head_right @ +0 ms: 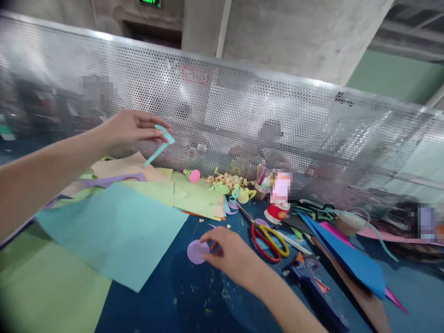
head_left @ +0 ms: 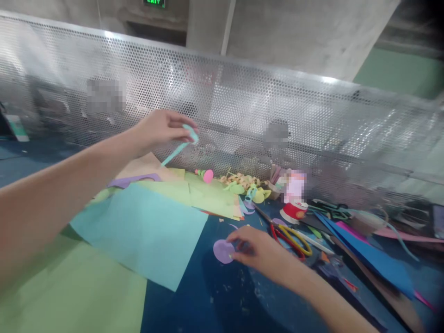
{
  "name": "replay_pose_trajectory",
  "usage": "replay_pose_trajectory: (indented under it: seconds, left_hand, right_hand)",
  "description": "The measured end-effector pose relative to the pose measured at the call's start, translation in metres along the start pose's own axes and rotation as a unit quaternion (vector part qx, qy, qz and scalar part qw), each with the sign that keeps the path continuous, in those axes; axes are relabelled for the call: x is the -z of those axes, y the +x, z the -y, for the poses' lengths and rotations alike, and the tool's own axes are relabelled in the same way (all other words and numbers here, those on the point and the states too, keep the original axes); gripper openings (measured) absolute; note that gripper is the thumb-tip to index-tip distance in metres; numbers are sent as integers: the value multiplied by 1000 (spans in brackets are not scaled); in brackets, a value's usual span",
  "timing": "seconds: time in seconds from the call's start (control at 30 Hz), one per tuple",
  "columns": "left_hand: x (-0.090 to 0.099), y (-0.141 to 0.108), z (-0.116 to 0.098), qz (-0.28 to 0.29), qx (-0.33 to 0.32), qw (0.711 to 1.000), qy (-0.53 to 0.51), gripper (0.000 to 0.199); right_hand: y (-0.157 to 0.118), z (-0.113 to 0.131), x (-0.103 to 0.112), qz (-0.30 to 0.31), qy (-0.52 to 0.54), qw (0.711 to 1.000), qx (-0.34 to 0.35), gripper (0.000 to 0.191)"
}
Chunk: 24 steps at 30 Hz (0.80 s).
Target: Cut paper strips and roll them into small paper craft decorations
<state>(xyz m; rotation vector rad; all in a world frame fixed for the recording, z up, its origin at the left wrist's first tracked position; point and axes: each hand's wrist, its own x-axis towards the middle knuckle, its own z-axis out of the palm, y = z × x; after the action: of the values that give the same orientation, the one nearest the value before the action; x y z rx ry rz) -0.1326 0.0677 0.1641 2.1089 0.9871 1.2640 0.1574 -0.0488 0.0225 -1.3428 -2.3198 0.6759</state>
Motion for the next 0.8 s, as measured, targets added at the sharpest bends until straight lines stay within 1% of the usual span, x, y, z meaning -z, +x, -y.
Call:
replay_pose_trajectory:
  seconds: [0.1, 0.13, 0.2, 0.27, 0.33, 0.4, 0.43, 0.47, 0.53, 0.57, 0.6, 0.63, 0.67, 0.7, 0.73, 0.77, 0.8]
  left_hand:
    - [-43, -15, -34, 29, -61, 995, -75, 23]
    - [-54, -19, -43, 37, -70, 993, -93, 23]
    - [-69, -26, -55, 44, -79, 986, -140, 23]
    - [-78, -30, -58, 43, -70, 980, -183, 22]
    - [-84, -33, -54, 34, -54, 975, -212, 22]
    - [-88, -35, -47, 26, -39, 975, -217, 22]
    - [-91, -36, -42, 23, -32, 977, -209, 22]
    - [-93, -37, -38, 23, -24, 980, -194, 23]
    - [-97, -40, -31, 41, -14, 985, -166, 23]
    - [-100, -41, -29, 55, -14, 986, -154, 25]
    - [-104, -43, -28, 68, -15, 987, -144, 26]
    - [-108, -46, -28, 80, -18, 988, -134, 28]
    - [-113, -48, -27, 87, -23, 988, -123, 29]
    - [-118, -51, -28, 95, -25, 989, -113, 31]
    - [-123, -54, -28, 107, -28, 988, -107, 32]
    - [-127, -57, -28, 119, -30, 987, -104, 32]
    - [-131, -59, -28, 132, -29, 986, -100, 32]
  right_hand:
    - [0, 7, -14, 2, -32, 999, 18, 17]
    - [-1, 7, -16, 2, -40, 999, 16, 18]
    - [-1, 7, -17, 12, -42, 999, 12, 16]
    - [-2, 7, -16, 19, -41, 999, 18, 13]
    - [-1, 5, -13, 13, -31, 999, 17, 11]
    - [1, -2, -7, -9, -5, 1000, -18, 12]
    - [2, -8, -2, -30, -1, 998, -49, 15]
    - [3, -16, 4, -64, -9, 995, -81, 19]
    - [5, -30, 17, -175, -77, 974, -121, 27]
    - [6, -35, 23, -236, -104, 958, -124, 32]
    - [6, -37, 28, -275, -102, 948, -123, 35]
    - [5, -35, 32, -290, -65, 947, -119, 38]
    - [4, -29, 34, -281, 6, 953, -113, 40]
    - [3, -20, 35, -242, 103, 959, -109, 42]
    - [1, -9, 35, -203, 207, 952, -95, 43]
    - [-1, 3, 34, -163, 283, 942, -74, 44]
    - [-3, 14, 32, -136, 318, 936, -61, 42]
